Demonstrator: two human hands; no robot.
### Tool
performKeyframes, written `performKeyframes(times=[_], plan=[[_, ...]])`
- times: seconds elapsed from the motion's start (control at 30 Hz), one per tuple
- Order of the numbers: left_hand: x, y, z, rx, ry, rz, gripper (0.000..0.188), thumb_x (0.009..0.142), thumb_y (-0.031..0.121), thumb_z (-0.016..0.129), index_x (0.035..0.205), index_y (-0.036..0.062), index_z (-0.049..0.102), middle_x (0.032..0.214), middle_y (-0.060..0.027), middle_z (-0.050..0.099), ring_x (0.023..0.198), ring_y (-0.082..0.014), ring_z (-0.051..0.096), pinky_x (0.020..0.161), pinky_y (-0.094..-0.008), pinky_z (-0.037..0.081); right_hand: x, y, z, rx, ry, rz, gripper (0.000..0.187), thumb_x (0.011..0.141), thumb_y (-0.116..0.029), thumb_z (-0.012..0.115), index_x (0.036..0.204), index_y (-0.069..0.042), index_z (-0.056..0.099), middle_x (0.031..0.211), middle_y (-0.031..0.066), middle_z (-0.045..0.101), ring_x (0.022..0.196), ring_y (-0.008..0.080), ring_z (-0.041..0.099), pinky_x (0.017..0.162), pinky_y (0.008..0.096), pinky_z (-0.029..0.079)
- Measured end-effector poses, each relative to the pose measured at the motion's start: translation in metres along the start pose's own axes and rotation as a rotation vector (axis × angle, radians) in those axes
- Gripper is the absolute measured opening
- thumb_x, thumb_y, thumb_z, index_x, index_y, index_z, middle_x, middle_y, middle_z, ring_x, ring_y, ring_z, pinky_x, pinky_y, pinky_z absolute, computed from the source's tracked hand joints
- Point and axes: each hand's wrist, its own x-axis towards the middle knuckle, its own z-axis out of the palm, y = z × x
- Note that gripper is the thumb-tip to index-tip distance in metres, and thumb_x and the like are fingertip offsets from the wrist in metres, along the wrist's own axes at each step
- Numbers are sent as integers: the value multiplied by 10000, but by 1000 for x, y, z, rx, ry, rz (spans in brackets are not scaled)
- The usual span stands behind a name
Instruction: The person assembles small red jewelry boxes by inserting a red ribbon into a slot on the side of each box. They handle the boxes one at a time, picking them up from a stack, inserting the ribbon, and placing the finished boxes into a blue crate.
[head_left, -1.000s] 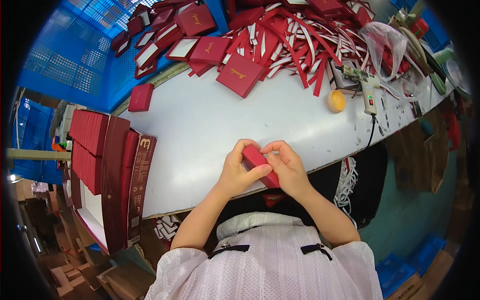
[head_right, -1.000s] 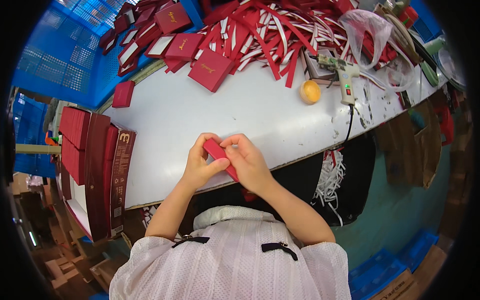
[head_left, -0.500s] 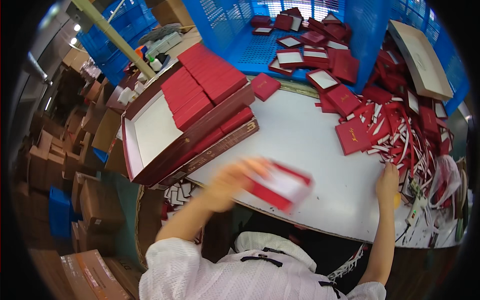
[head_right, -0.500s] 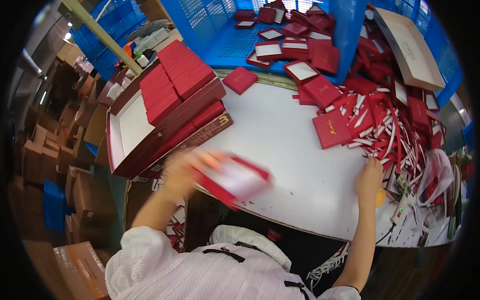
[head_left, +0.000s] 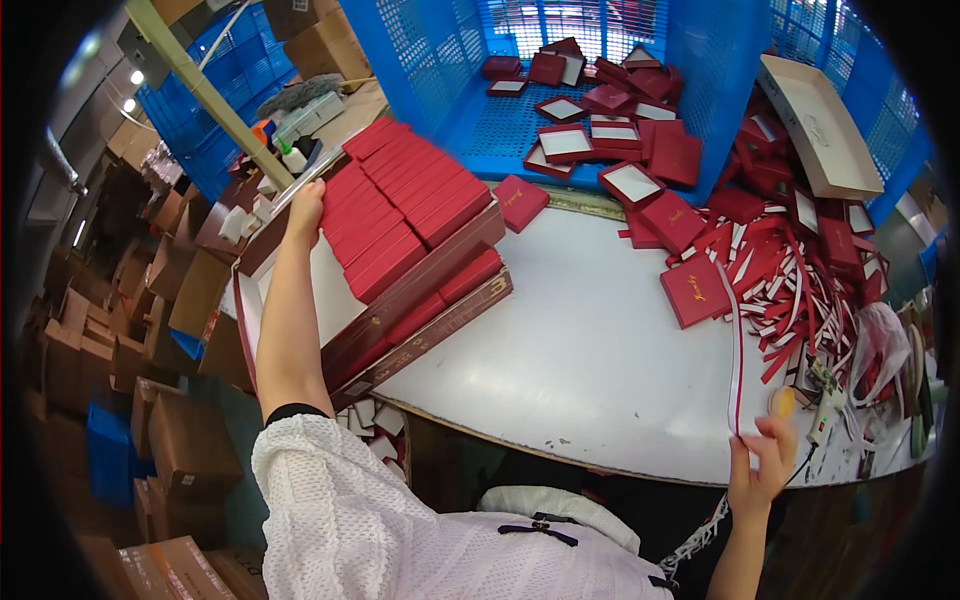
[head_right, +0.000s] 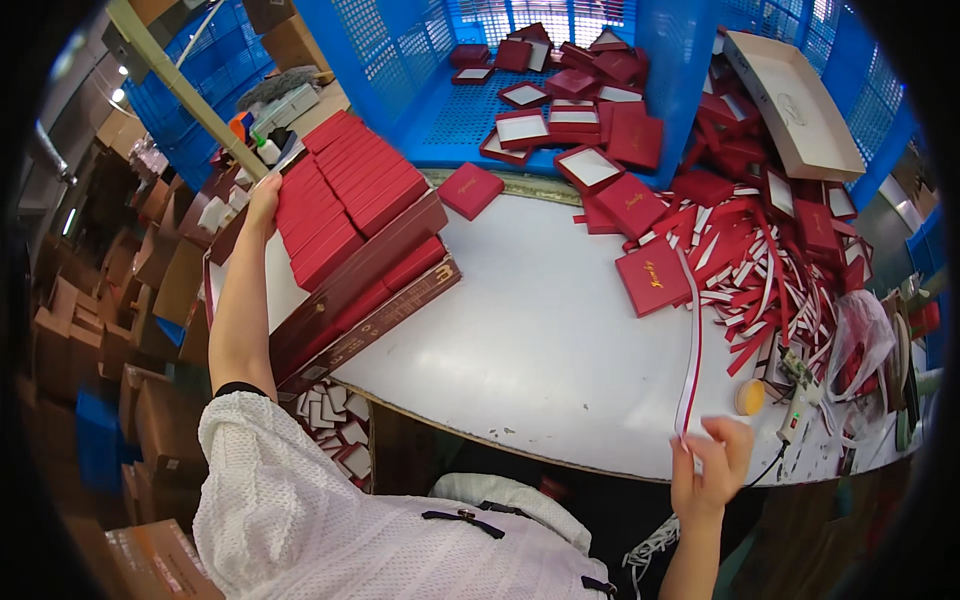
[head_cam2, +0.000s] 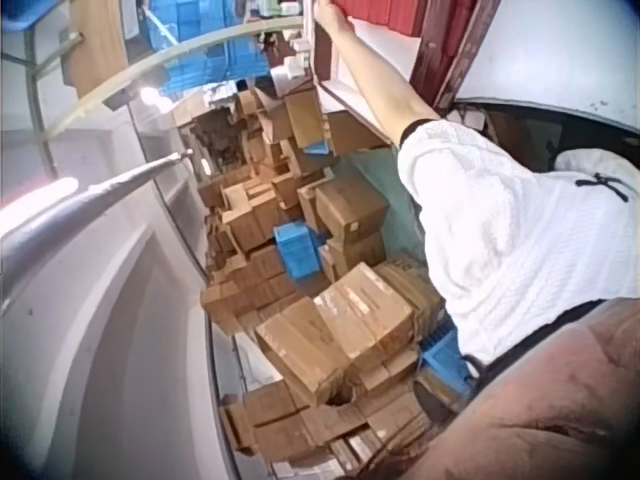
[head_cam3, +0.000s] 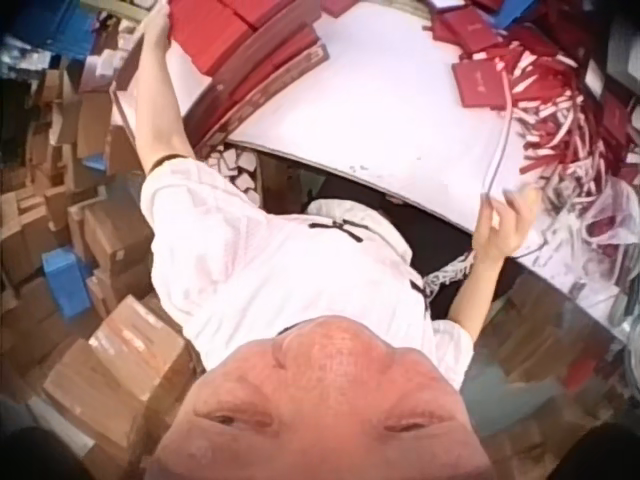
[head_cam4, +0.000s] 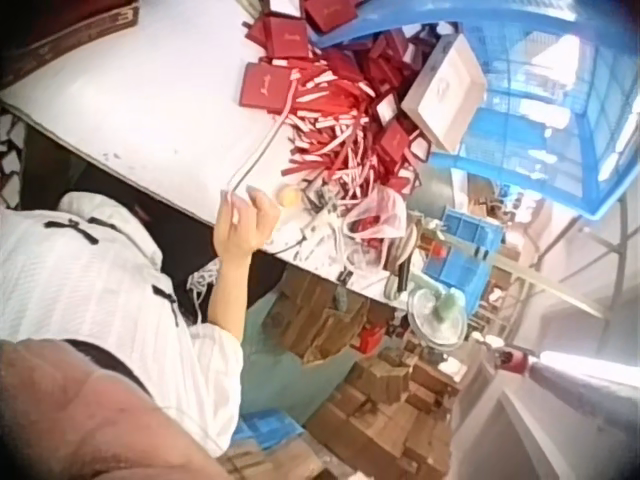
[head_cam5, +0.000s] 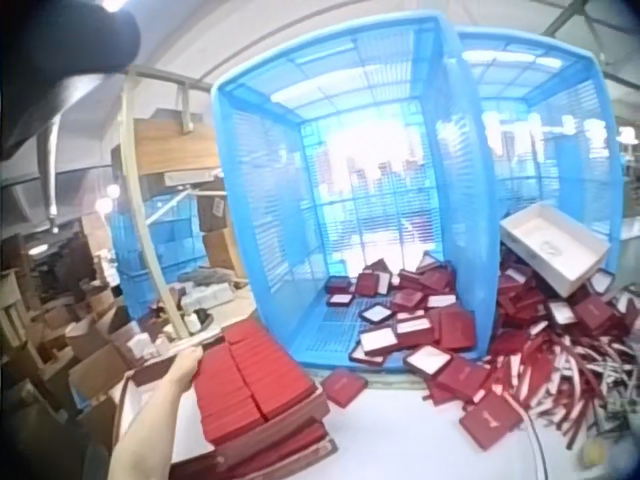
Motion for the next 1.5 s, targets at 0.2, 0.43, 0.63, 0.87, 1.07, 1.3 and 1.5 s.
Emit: performKeyframes(times=[0.2,0.43,0.63,0.87,1.07,1.3,1.5], plan=[[31,-6,-35,613,299,192,260,821,277,449,858,29,521,749,-56,544,683,-113,509,617,-239,397,7,-34,-23,837,-30,492,55,655,12,479,690,54,473,699,164,569,537,177,523,489,250,416],[-214,131,167,152,-601,547,106,764,99,534,827,14,540,765,-48,539,697,-114,500,642,-233,404,21,-40,40,1184,-54,814,72,777,0,496,812,-18,437,683,25,489,549,56,447,487,182,387],[-341,112,230,-384,-1248,-4,97,786,71,496,837,-5,527,684,-29,538,592,-68,480,535,-211,400,6,-46,27,982,-111,667,75,827,-20,426,894,7,405,687,49,510,557,58,455,480,180,377],[-378,99,256,-355,-1177,74,91,784,53,463,770,-5,532,626,-46,530,540,-88,484,501,-219,393,-6,-21,18,98,64,161,93,680,19,534,767,-4,514,702,74,525,557,184,502,491,257,399],[-388,97,265,37,-1051,844,40,703,0,506,718,3,543,579,-81,508,491,-164,493,453,-262,397,-29,-10,13,-126,-55,26,134,591,30,541,708,-33,528,732,64,536,557,194,500,491,275,410],[-414,78,256,-230,-1167,343,69,725,15,477,660,-1,489,646,-92,540,581,-169,551,517,-282,454,-94,3,2,1177,667,996,32,764,-40,482,747,-52,506,757,87,556,462,66,442,401,172,378],[-381,59,217,-1101,-938,-433,170,785,109,405,907,18,481,904,-214,530,834,-310,558,706,-431,493,-270,121,-47,1570,1196,1255,179,758,-15,384,864,96,475,890,205,559,836,246,569,684,294,505]])
